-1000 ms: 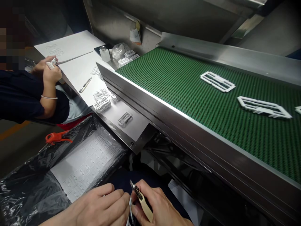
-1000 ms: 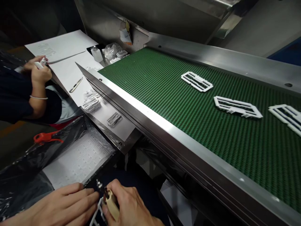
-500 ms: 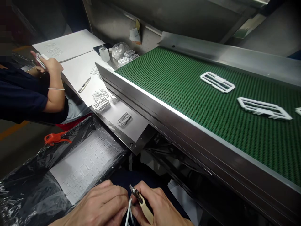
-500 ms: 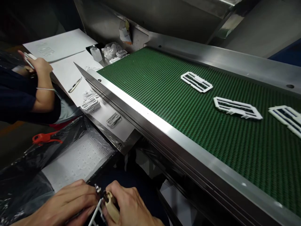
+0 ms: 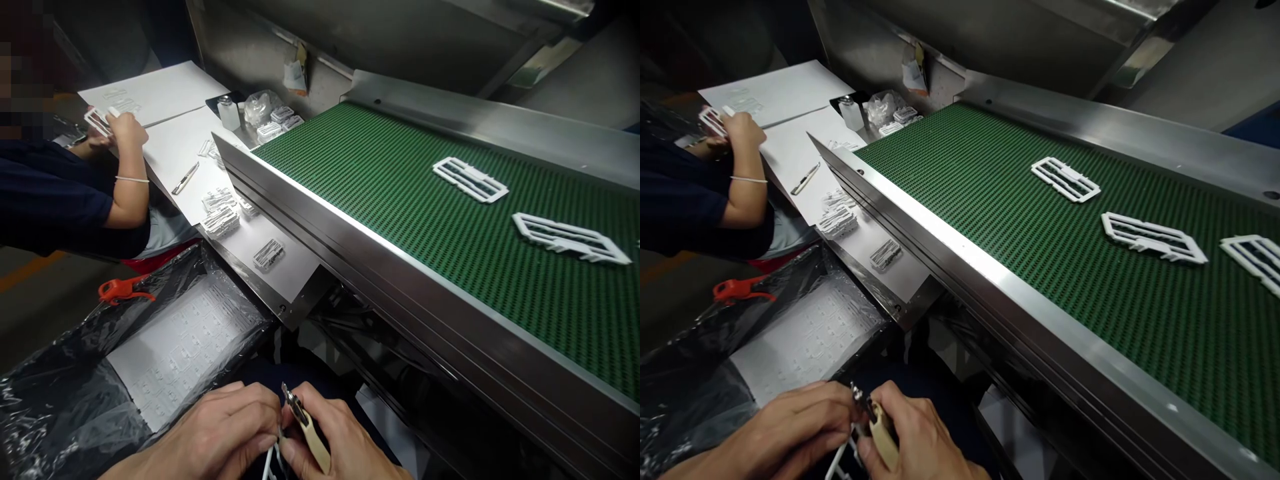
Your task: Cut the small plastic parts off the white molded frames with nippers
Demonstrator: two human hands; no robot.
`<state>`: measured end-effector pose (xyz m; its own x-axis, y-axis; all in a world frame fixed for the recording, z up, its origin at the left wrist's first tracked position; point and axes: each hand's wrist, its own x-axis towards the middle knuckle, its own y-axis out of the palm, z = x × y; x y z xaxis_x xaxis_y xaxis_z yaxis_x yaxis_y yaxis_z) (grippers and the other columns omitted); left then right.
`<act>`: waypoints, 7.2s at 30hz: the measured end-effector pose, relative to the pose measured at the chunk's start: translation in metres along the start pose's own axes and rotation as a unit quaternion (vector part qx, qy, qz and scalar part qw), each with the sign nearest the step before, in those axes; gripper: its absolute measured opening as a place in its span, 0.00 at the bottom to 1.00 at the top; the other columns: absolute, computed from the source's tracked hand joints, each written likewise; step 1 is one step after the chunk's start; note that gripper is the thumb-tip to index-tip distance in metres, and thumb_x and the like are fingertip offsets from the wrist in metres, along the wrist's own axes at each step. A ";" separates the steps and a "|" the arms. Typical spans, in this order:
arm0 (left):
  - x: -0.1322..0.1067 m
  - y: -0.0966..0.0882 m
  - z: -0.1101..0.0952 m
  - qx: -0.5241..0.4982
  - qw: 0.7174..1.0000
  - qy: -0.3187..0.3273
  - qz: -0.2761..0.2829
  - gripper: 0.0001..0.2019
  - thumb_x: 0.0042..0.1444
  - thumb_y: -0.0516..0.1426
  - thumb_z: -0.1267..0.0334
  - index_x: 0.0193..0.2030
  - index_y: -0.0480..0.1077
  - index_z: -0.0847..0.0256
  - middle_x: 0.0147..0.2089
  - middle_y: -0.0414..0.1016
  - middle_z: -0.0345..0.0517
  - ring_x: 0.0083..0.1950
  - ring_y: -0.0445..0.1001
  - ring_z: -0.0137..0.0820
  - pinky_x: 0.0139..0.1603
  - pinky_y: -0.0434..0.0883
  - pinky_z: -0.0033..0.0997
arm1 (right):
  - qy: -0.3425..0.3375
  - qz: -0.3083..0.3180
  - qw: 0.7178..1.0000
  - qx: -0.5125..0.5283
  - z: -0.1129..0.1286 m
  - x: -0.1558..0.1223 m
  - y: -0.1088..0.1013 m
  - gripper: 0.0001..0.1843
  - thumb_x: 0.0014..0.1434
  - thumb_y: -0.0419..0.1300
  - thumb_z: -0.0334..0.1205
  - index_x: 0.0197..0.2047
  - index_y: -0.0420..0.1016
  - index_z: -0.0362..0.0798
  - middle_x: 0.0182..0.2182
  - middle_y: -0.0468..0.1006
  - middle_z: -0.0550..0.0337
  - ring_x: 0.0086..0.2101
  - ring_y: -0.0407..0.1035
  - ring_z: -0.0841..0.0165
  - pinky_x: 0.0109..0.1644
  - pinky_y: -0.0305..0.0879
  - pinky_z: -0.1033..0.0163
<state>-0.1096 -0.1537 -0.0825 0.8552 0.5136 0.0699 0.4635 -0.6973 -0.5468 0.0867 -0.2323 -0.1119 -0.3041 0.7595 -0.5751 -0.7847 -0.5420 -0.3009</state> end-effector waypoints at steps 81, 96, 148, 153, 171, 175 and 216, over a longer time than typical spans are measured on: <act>0.007 0.042 0.029 -0.456 0.822 -0.315 0.129 0.27 0.41 0.69 0.56 0.47 0.64 0.55 0.30 0.61 0.31 0.30 0.55 0.25 0.28 0.54 0.26 | 0.063 0.075 0.964 -0.249 0.025 -0.029 -0.073 0.05 0.45 0.56 0.33 0.22 0.63 0.51 0.16 0.62 0.67 0.19 0.55 0.72 0.21 0.45 0.67; 0.002 0.070 0.054 -0.689 0.657 -0.294 0.082 0.29 0.39 0.69 0.58 0.50 0.73 0.65 0.30 0.75 0.44 0.28 0.69 0.25 0.29 0.65 0.22 | -0.001 -0.033 0.981 -0.189 -0.017 -0.035 -0.048 0.24 0.44 0.55 0.28 0.47 0.67 0.51 0.37 0.68 0.58 0.39 0.65 0.63 0.41 0.62 0.61; 0.003 0.078 0.061 -0.688 0.648 -0.308 0.110 0.28 0.41 0.67 0.59 0.50 0.74 0.69 0.38 0.77 0.56 0.29 0.68 0.27 0.30 0.63 0.25 | -0.097 -0.021 0.926 -0.363 -0.013 -0.018 -0.071 0.08 0.42 0.54 0.29 0.28 0.62 0.49 0.24 0.64 0.63 0.24 0.58 0.70 0.25 0.45 0.64; 0.006 0.078 0.060 -0.695 0.643 -0.306 0.102 0.28 0.42 0.67 0.59 0.50 0.74 0.69 0.40 0.78 0.56 0.29 0.68 0.25 0.30 0.64 0.23 | -0.088 -0.021 0.942 -0.322 -0.023 -0.017 -0.068 0.09 0.41 0.54 0.29 0.26 0.58 0.50 0.23 0.63 0.66 0.23 0.58 0.72 0.24 0.45 0.66; 0.010 0.076 0.059 -0.680 0.657 -0.308 0.106 0.28 0.42 0.67 0.59 0.49 0.74 0.73 0.41 0.78 0.59 0.30 0.70 0.27 0.30 0.65 0.22 | -0.009 -0.019 0.973 -0.230 -0.024 -0.024 -0.066 0.22 0.40 0.55 0.26 0.41 0.69 0.49 0.34 0.68 0.57 0.35 0.65 0.61 0.34 0.58 0.62; 0.012 0.075 0.058 -0.671 0.663 -0.307 0.123 0.26 0.43 0.66 0.58 0.48 0.74 0.72 0.34 0.76 0.53 0.29 0.68 0.27 0.29 0.64 0.22 | -0.013 0.000 0.968 -0.249 -0.020 -0.025 -0.071 0.22 0.41 0.55 0.26 0.42 0.68 0.49 0.35 0.68 0.56 0.35 0.66 0.60 0.34 0.58 0.62; 0.022 0.070 0.032 -0.285 0.919 -0.269 -0.031 0.24 0.50 0.65 0.56 0.55 0.69 0.45 0.54 0.74 0.42 0.56 0.69 0.43 0.55 0.67 0.36 | -0.001 -0.138 0.950 0.280 -0.014 0.000 -0.040 0.06 0.58 0.57 0.39 0.34 0.62 0.48 0.26 0.63 0.67 0.28 0.60 0.72 0.33 0.59 0.66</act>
<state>-0.0658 -0.1750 -0.1464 0.6553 0.6272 -0.4209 0.6850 -0.7283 -0.0187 0.1254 -0.2159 -0.1105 -0.0462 0.8452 -0.5324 -0.9988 -0.0462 0.0132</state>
